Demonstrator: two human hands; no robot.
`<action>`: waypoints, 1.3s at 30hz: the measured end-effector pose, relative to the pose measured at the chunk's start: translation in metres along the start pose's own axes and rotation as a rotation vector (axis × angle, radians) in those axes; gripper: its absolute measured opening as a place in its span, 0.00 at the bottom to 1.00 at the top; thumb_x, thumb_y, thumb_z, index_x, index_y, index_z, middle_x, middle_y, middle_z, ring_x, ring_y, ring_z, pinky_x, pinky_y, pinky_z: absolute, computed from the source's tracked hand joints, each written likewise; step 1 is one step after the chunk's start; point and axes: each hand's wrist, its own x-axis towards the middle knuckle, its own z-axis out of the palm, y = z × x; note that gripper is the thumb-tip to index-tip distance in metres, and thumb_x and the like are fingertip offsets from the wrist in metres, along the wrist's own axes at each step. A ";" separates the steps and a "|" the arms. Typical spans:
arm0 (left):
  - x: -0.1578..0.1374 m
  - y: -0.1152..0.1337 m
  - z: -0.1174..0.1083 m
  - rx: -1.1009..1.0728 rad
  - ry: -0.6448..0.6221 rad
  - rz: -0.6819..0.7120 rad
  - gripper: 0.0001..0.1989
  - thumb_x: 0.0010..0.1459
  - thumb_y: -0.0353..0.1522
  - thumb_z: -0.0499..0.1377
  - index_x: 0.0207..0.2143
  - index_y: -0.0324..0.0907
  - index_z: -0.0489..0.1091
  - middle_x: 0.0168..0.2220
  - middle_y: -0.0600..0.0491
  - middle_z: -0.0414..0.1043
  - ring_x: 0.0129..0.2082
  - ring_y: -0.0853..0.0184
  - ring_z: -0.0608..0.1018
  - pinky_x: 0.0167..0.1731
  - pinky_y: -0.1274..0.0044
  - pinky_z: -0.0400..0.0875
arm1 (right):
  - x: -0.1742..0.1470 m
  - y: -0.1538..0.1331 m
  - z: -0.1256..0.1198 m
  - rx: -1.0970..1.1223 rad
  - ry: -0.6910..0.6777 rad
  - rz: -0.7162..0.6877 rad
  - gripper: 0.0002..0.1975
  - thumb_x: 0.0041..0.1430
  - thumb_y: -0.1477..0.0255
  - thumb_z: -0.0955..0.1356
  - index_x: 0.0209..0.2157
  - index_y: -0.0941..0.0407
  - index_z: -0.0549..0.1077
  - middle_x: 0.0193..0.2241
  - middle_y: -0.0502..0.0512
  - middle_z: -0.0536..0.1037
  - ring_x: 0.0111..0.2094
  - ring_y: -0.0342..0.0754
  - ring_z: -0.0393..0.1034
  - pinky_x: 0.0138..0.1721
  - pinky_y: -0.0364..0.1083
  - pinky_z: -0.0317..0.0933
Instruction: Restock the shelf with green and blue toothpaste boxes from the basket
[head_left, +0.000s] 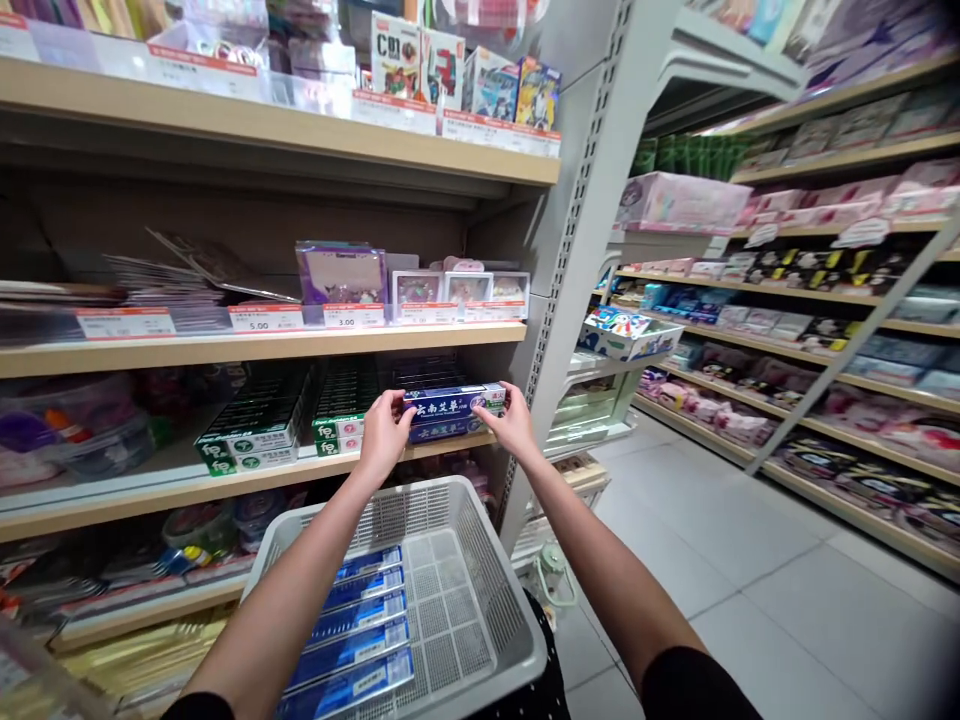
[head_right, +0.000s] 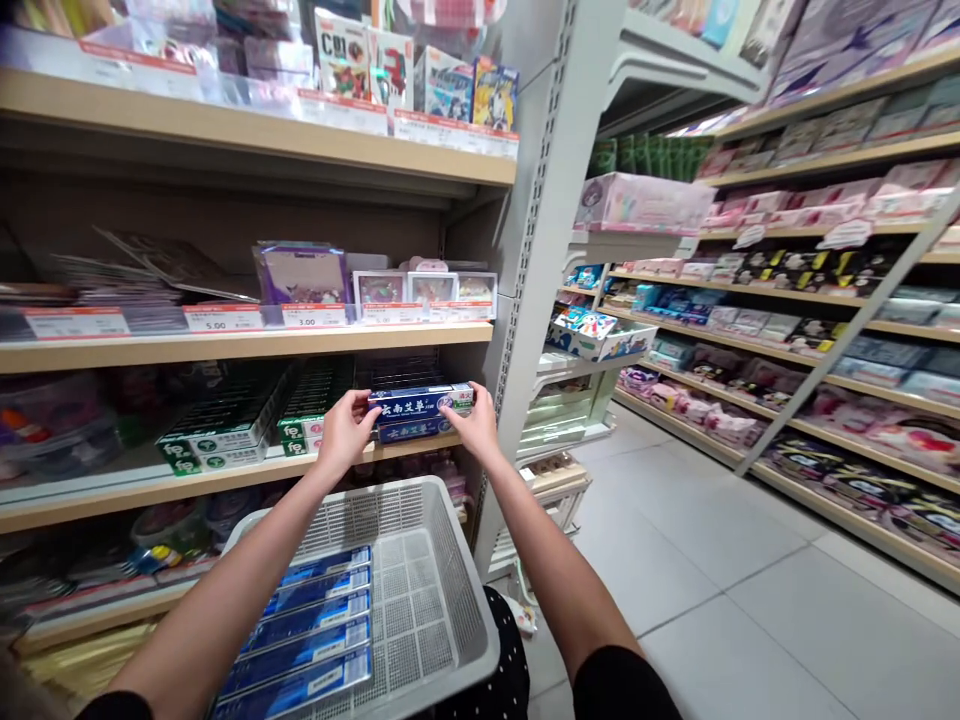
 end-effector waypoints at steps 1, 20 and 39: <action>0.003 -0.004 0.008 0.036 -0.007 0.009 0.12 0.56 0.31 0.61 0.44 0.40 0.69 0.42 0.47 0.74 0.39 0.64 0.78 0.41 0.71 0.75 | 0.003 0.004 0.001 -0.011 0.002 -0.002 0.36 0.48 0.59 0.73 0.56 0.59 0.62 0.51 0.65 0.69 0.52 0.57 0.66 0.53 0.54 0.61; 0.044 -0.008 0.035 0.705 -0.183 -0.024 0.14 0.61 0.27 0.51 0.48 0.35 0.68 0.39 0.40 0.76 0.40 0.57 0.79 0.40 0.72 0.71 | 0.045 0.020 0.038 -0.178 -0.106 0.059 0.32 0.51 0.68 0.72 0.56 0.62 0.63 0.53 0.67 0.70 0.54 0.57 0.65 0.55 0.51 0.60; 0.057 -0.003 0.033 0.655 -0.242 -0.164 0.15 0.57 0.28 0.56 0.46 0.33 0.70 0.37 0.36 0.76 0.41 0.53 0.80 0.39 0.72 0.71 | 0.054 0.012 0.039 -0.273 -0.182 0.090 0.36 0.50 0.66 0.73 0.59 0.63 0.62 0.48 0.70 0.74 0.49 0.61 0.71 0.48 0.51 0.64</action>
